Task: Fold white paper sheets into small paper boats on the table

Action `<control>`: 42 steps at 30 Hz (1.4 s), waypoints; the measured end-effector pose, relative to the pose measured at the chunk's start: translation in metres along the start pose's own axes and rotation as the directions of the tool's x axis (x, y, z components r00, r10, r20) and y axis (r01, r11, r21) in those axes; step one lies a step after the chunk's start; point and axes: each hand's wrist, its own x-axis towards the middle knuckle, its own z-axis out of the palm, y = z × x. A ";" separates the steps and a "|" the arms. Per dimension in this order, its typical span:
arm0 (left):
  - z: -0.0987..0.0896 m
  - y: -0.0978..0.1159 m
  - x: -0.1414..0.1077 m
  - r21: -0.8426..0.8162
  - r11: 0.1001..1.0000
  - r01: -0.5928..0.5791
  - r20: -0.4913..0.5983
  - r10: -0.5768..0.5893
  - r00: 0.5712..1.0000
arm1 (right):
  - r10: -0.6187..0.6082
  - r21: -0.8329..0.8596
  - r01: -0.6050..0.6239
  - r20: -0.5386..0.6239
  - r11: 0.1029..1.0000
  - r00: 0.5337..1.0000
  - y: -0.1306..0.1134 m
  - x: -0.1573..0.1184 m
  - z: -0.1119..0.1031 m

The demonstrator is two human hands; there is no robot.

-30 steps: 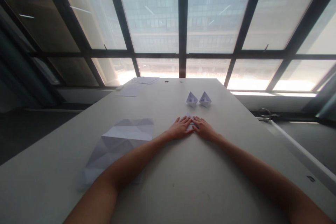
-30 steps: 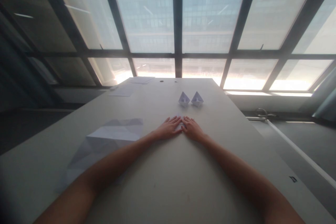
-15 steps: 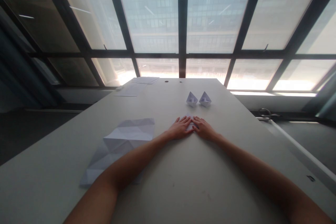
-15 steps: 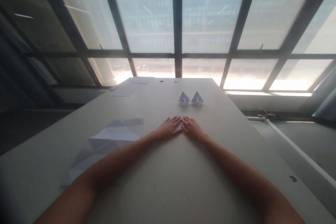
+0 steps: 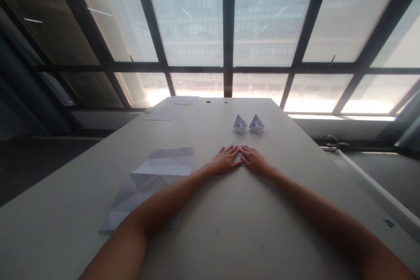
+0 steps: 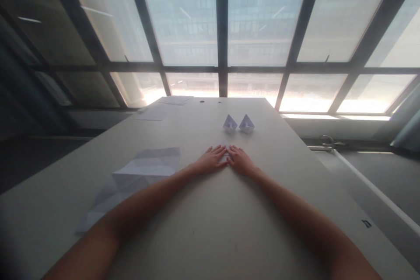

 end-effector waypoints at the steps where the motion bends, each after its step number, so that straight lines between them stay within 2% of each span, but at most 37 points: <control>1: 0.000 0.000 0.000 0.001 1.000 -0.002 -0.002 0.002 1.000 | 0.000 0.002 0.000 -0.001 1.000 1.000 0.000 0.000 0.000; 42: 0.004 -0.002 0.002 -0.011 1.000 -0.009 -0.019 0.009 1.000 | -0.016 0.007 0.016 -0.024 1.000 1.000 0.003 0.001 0.003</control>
